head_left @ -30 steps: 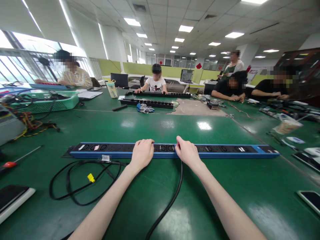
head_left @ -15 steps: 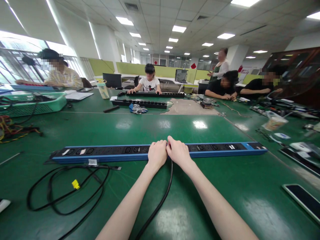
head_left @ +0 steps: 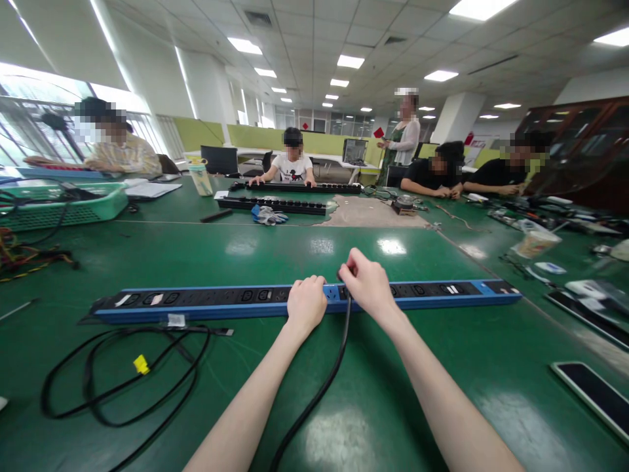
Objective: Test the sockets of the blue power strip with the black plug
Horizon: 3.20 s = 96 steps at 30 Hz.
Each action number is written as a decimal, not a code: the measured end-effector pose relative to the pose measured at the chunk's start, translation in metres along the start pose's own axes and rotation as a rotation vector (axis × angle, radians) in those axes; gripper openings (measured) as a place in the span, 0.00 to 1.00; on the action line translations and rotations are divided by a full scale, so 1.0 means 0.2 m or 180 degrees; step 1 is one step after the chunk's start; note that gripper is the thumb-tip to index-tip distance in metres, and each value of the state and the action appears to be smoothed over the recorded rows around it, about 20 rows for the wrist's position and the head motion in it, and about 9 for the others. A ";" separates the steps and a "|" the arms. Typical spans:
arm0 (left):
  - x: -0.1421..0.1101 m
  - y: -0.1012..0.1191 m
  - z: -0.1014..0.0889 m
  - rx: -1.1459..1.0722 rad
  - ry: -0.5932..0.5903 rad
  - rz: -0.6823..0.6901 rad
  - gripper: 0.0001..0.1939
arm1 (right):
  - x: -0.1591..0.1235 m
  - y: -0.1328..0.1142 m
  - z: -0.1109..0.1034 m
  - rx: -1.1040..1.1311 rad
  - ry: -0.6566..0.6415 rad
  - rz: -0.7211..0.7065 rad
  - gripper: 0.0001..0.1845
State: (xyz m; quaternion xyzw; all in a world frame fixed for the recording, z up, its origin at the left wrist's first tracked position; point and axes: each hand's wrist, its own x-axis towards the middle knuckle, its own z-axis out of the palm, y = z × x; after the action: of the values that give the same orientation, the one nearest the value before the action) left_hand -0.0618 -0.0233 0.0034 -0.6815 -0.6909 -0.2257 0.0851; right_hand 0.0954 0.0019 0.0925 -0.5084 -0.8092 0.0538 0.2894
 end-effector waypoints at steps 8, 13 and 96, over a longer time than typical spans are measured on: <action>0.00 0.02 0.00 0.0024 -0.0068 -0.0073 0.14 | -0.03 0.47 -0.43 0.0537 0.0336 0.0152 0.11; 0.00 0.03 0.03 0.0067 -0.0009 -0.0075 0.15 | -0.03 0.72 -0.30 0.0293 -0.0073 0.0140 0.10; 0.01 0.02 0.05 0.0195 0.0003 0.0053 0.16 | 0.01 0.65 -0.51 0.0387 0.0865 -0.0161 0.14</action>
State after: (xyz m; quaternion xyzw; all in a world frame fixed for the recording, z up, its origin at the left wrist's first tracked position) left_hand -0.0553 -0.0163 -0.0037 -0.6843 -0.6917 -0.2039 0.1082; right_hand 0.2507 0.0437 0.1283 -0.4720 -0.7704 0.0261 0.4278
